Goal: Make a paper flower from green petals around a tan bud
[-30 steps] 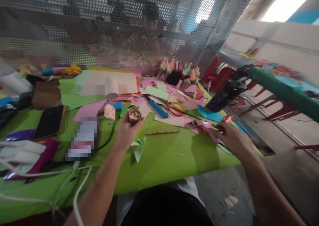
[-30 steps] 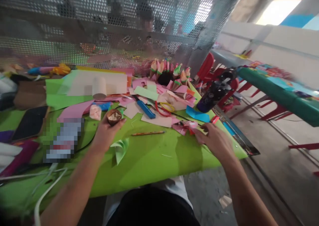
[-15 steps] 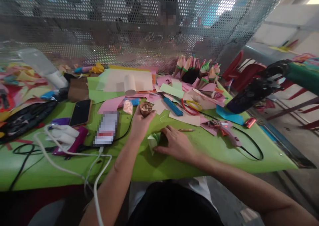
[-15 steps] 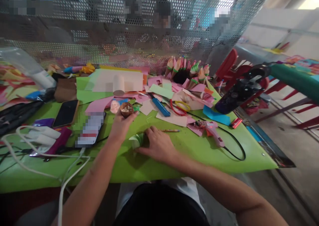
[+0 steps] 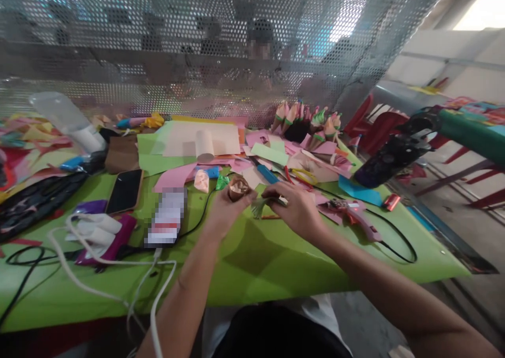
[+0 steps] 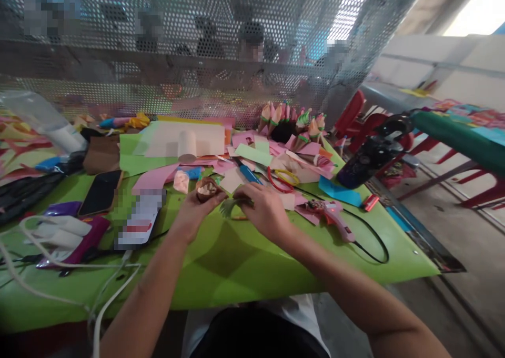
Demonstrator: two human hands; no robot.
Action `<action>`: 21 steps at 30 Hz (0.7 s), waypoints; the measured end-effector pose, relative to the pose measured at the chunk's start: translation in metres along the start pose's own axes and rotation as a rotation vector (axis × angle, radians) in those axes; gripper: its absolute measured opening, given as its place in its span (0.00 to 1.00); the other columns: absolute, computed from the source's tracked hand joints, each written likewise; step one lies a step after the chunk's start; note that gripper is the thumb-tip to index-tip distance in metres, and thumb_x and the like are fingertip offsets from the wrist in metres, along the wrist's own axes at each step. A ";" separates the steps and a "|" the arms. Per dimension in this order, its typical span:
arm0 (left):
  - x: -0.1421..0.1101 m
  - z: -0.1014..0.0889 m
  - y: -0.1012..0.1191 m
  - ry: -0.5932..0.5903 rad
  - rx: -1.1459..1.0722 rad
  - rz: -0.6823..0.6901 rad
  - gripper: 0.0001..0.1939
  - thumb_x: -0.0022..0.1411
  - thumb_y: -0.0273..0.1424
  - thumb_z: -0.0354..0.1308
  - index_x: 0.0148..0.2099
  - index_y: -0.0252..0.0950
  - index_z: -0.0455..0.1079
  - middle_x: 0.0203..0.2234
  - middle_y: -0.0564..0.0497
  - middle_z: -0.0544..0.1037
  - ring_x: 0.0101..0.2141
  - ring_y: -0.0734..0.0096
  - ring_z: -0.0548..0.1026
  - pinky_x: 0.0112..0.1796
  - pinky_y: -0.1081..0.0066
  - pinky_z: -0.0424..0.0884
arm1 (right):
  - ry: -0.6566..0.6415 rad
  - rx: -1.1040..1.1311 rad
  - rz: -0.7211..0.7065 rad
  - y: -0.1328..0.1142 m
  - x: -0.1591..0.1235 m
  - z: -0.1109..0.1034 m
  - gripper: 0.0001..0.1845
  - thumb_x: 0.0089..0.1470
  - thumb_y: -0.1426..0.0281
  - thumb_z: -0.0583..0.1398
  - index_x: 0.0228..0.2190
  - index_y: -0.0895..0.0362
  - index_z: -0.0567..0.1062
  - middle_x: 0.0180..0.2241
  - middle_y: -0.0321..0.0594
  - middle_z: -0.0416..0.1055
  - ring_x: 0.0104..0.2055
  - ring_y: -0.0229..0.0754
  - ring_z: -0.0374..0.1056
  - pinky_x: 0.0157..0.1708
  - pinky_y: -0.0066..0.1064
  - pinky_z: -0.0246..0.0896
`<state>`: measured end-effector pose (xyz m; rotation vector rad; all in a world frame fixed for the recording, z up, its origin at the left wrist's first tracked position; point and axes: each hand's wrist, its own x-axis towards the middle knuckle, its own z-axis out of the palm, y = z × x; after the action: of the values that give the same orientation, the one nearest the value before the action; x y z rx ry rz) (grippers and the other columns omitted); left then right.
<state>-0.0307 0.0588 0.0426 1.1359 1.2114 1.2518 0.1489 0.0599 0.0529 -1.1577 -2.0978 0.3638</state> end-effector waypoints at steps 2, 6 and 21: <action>0.000 0.001 0.000 -0.056 0.023 0.002 0.19 0.41 0.43 0.70 0.32 0.36 0.73 0.28 0.52 0.79 0.33 0.66 0.75 0.39 0.66 0.73 | -0.002 -0.011 -0.019 0.003 0.003 -0.002 0.11 0.52 0.78 0.59 0.34 0.53 0.78 0.35 0.39 0.78 0.37 0.43 0.73 0.37 0.31 0.63; 0.000 0.003 -0.007 -0.112 0.064 0.027 0.19 0.39 0.39 0.71 0.33 0.36 0.74 0.28 0.52 0.79 0.33 0.66 0.76 0.38 0.67 0.72 | 0.022 -0.017 -0.010 0.008 0.002 0.001 0.11 0.53 0.78 0.60 0.35 0.53 0.79 0.36 0.39 0.79 0.38 0.44 0.74 0.38 0.31 0.64; -0.001 0.009 -0.010 -0.064 0.076 -0.014 0.19 0.39 0.41 0.73 0.33 0.34 0.78 0.29 0.49 0.82 0.33 0.64 0.78 0.39 0.66 0.75 | 0.143 0.248 0.115 0.020 -0.005 0.005 0.12 0.55 0.60 0.65 0.28 0.55 0.79 0.26 0.38 0.76 0.29 0.41 0.69 0.30 0.29 0.61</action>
<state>-0.0208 0.0577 0.0328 1.2118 1.2258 1.1584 0.1598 0.0674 0.0364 -1.1243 -1.8105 0.5611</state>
